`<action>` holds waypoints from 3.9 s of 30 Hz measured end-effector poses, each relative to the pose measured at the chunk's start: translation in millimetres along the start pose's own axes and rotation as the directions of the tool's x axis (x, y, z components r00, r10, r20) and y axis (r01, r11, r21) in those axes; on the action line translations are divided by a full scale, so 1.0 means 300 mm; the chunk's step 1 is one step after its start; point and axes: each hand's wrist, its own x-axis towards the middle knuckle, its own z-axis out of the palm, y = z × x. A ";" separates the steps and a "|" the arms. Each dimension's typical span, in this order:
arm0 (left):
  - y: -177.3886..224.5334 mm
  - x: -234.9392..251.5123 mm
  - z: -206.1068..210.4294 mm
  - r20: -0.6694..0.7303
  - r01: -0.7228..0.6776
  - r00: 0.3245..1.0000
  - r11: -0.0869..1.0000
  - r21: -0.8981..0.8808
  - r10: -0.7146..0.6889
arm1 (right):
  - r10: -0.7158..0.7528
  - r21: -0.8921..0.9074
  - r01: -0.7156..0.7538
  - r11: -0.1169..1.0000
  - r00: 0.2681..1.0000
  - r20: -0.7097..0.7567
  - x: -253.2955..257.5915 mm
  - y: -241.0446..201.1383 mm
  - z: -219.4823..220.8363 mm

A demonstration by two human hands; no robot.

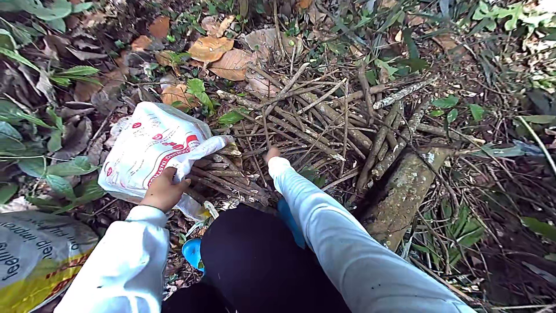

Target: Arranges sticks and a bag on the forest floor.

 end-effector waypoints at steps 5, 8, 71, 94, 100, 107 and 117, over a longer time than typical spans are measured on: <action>-0.013 0.000 0.013 -0.023 -0.004 1.000 0.999 -0.044 0.003 | -0.015 -0.145 -0.019 0.989 0.973 -0.232 0.007 -0.025 -0.217; -0.009 -0.001 0.013 -0.025 0.005 1.000 0.998 -0.065 -0.006 | -0.093 -0.325 -0.009 0.946 0.950 -0.298 0.077 0.105 -0.325; 0.182 -0.123 0.011 -0.185 -0.332 0.933 0.937 -0.106 0.310 | -0.743 0.624 0.538 0.566 0.661 0.104 -1.033 0.155 -0.486; 0.041 0.174 -0.040 -0.122 -0.098 0.989 0.982 -0.161 0.079 | -0.137 -0.194 0.207 0.959 0.937 0.321 -0.963 0.466 -0.395; 0.039 0.177 -0.059 -0.122 -0.104 0.990 0.967 -0.231 0.078 | -0.208 -0.317 0.297 0.901 0.936 0.284 -0.831 0.334 -0.248; -0.052 0.153 -0.138 0.058 -0.085 0.990 0.860 -0.503 0.132 | -0.312 -0.295 0.387 0.874 0.911 0.270 -0.611 0.093 -0.210; -0.340 0.016 -0.391 -0.124 -0.082 0.990 0.440 -0.894 -0.067 | -0.577 -0.305 0.596 0.743 0.801 0.160 -0.438 -0.327 -0.032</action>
